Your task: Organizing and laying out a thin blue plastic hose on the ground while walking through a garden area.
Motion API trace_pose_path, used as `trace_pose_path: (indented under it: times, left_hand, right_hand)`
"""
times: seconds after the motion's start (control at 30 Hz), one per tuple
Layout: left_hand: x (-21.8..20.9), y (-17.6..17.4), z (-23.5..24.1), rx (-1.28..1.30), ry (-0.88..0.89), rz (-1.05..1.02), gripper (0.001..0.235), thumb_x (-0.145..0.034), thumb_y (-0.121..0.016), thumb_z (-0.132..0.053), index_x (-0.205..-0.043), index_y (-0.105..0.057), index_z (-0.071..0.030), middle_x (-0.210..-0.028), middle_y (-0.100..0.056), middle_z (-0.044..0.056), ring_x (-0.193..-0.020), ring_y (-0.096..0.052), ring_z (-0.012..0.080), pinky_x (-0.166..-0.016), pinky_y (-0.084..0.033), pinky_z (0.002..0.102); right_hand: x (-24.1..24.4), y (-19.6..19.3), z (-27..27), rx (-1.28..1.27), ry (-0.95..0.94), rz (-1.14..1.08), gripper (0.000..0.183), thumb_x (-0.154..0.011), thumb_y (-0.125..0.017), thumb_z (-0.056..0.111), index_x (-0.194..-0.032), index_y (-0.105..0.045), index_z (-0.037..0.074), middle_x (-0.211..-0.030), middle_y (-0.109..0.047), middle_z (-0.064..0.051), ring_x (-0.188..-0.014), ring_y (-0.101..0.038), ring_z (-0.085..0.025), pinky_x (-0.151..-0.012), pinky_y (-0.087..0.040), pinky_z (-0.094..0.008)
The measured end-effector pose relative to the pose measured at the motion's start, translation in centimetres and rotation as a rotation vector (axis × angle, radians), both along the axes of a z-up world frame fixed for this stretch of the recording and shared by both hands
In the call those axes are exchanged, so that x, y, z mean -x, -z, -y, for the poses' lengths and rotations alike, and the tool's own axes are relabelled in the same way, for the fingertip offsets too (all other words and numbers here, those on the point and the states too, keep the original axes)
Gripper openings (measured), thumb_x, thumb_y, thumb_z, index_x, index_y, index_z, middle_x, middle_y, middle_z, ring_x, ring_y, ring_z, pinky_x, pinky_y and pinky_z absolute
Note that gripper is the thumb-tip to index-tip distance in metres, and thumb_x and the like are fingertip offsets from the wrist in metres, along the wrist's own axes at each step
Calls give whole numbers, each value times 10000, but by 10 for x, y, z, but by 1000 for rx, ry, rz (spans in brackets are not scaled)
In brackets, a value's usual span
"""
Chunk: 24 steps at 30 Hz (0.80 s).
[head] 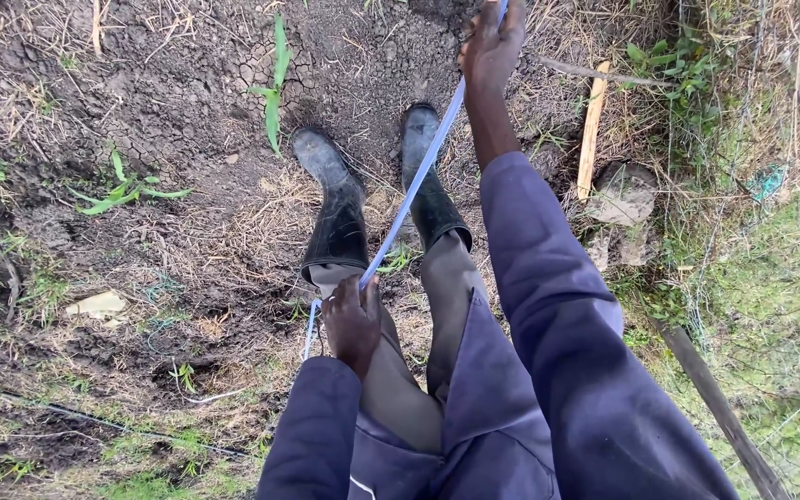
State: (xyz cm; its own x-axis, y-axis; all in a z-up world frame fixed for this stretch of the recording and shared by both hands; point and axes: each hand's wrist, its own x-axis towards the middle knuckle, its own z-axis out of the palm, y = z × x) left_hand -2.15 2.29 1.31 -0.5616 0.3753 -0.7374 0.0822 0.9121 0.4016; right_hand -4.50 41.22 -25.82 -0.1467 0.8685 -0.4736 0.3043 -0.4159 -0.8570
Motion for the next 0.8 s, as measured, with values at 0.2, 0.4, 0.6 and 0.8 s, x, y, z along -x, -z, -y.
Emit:
trace_pose_path:
  times: [0.2,0.4,0.6,0.8]
  left_hand:
    - [-4,3,3,-8,2,-25,361,-1044,-538,-387,-1108,-672,-59,-990,-755,142,-899,-717,353,-880,-490,544]
    - [-2,2,3,-15,5,-11,346,-1051,-529,-373,-1086,-675,-62,-986,-753,137,-885,-717,347,-859,-496,545]
    - [-2,2,4,-61,13,-73,325,-1049,-542,-347,-1068,-674,-50,-932,-745,131,-807,-713,356,-798,-508,536]
    - [-1,1,3,-53,27,-63,327,-1049,-546,-368,-1009,-664,-65,-877,-737,116,-767,-701,352,-791,-490,525]
  right_hand:
    - [19,-23,2,-17,-107,225,957,-838,-550,764,-1577,-307,206,-1371,-700,-275,-786,-813,-172,-367,-585,-230]
    - [32,-46,6,72,-85,35,863,-912,-616,607,-1589,-360,139,-849,-616,-86,-493,-439,-73,-345,-392,-225]
    - [35,-50,8,90,-131,61,677,-959,-590,531,-1477,-470,111,-815,-672,-73,-496,-486,-86,-365,-387,-219]
    - [23,-24,7,41,-196,40,641,-991,-607,502,-1506,-471,146,-932,-687,-115,-612,-590,-137,-392,-510,-249]
